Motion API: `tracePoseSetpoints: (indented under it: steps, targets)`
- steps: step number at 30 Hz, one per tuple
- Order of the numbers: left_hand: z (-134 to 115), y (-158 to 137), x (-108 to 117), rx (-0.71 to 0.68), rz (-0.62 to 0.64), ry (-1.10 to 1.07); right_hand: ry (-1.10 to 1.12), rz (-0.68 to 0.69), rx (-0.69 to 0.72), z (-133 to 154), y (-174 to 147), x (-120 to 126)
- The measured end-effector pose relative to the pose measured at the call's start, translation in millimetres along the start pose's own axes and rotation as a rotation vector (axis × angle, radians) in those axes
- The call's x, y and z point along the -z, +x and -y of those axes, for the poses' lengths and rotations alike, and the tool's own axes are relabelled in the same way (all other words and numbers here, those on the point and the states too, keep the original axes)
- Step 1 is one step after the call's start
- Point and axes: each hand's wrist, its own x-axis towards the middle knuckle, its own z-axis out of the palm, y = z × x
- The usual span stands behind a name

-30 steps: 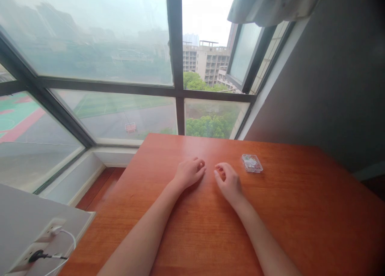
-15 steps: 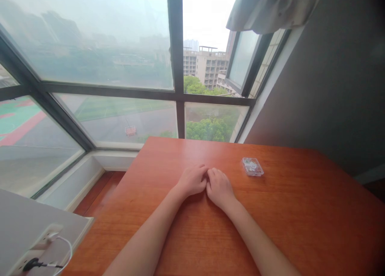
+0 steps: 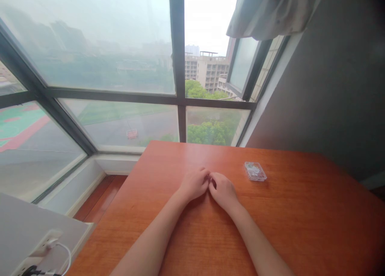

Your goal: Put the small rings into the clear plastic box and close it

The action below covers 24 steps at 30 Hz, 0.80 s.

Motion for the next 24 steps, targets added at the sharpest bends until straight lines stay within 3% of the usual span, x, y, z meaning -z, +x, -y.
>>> tracePoseSetpoints:
  steps: [7,24]
  targets:
    - [2.9,0.7,0.0,-0.018,-0.002,-0.022,0.087,-0.007,0.012,-2.7,-0.9,-0.4]
    - [1.7,2.3,2.9,0.02,0.007,-0.034,0.02,0.018,-0.028,7.2,1.3,4.3]
